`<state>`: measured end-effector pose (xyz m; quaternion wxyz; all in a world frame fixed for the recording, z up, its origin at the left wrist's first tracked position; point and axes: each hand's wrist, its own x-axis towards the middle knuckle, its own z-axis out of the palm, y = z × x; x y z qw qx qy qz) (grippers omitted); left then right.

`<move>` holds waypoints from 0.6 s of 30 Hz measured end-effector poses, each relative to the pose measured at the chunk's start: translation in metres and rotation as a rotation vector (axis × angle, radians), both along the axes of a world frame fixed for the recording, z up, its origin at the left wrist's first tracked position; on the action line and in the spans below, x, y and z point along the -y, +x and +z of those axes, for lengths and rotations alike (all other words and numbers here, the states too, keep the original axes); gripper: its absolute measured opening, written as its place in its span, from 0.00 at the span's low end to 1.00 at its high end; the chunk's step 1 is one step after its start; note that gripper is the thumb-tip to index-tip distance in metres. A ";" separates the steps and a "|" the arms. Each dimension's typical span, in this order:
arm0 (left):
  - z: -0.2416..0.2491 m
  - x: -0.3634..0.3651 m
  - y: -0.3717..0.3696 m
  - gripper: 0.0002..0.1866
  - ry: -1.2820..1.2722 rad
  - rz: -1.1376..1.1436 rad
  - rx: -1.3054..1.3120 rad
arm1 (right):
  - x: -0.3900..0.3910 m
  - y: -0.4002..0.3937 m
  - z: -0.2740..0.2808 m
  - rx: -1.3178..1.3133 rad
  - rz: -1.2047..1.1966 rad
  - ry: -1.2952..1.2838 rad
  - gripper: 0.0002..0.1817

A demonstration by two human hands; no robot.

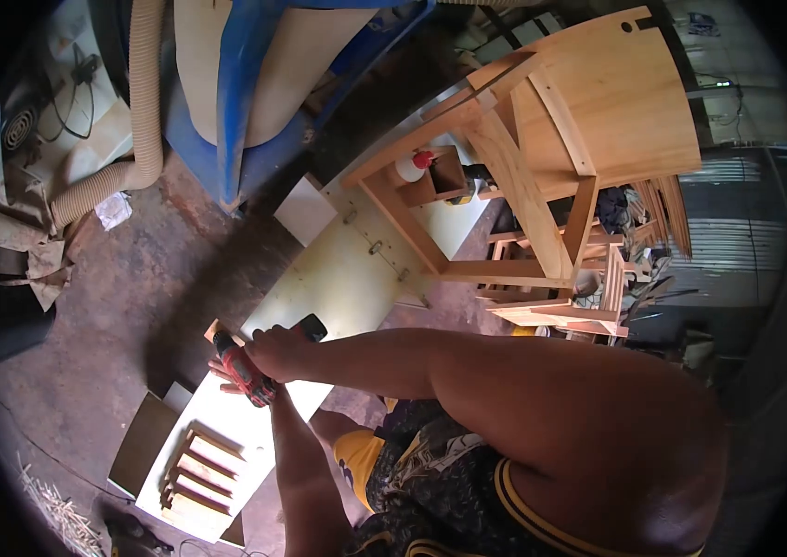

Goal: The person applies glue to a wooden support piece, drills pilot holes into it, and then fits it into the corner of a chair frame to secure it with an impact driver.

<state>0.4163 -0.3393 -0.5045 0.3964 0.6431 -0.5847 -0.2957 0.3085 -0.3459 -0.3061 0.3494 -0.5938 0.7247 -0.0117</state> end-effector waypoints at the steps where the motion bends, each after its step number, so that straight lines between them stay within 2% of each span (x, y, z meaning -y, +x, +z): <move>1: 0.001 0.000 -0.006 0.35 0.010 -0.033 -0.013 | 0.000 -0.001 0.004 -0.006 0.016 -0.027 0.16; 9: 0.065 -0.030 -0.100 0.36 0.109 -0.271 -0.093 | -0.001 -0.014 -0.002 0.102 0.051 -0.011 0.16; 11: 0.071 -0.016 -0.118 0.36 0.135 -0.278 -0.086 | 0.002 -0.018 0.003 0.170 0.064 0.087 0.13; 12: 0.065 0.011 -0.138 0.36 0.151 -0.257 -0.057 | 0.003 -0.020 0.010 0.171 -0.011 0.117 0.14; 13: 0.059 0.016 -0.103 0.36 0.170 -0.214 -0.012 | 0.008 -0.026 0.020 0.252 0.014 0.214 0.15; 14: 0.055 0.015 -0.059 0.36 0.195 -0.162 0.048 | 0.005 -0.024 0.009 0.247 -0.017 0.198 0.15; 15: 0.060 0.011 -0.015 0.36 0.221 -0.104 0.101 | 0.014 -0.030 0.041 0.218 0.000 0.228 0.13; 16: 0.027 0.003 -0.007 0.39 0.370 -0.180 0.721 | 0.013 -0.028 0.029 0.218 0.029 0.219 0.11; 17: 0.025 0.002 -0.002 0.41 0.370 -0.167 0.671 | 0.005 -0.026 0.017 0.167 0.106 -0.007 0.10; 18: 0.022 0.003 -0.001 0.43 0.356 -0.172 0.609 | -0.012 -0.020 -0.025 0.054 0.203 -0.214 0.11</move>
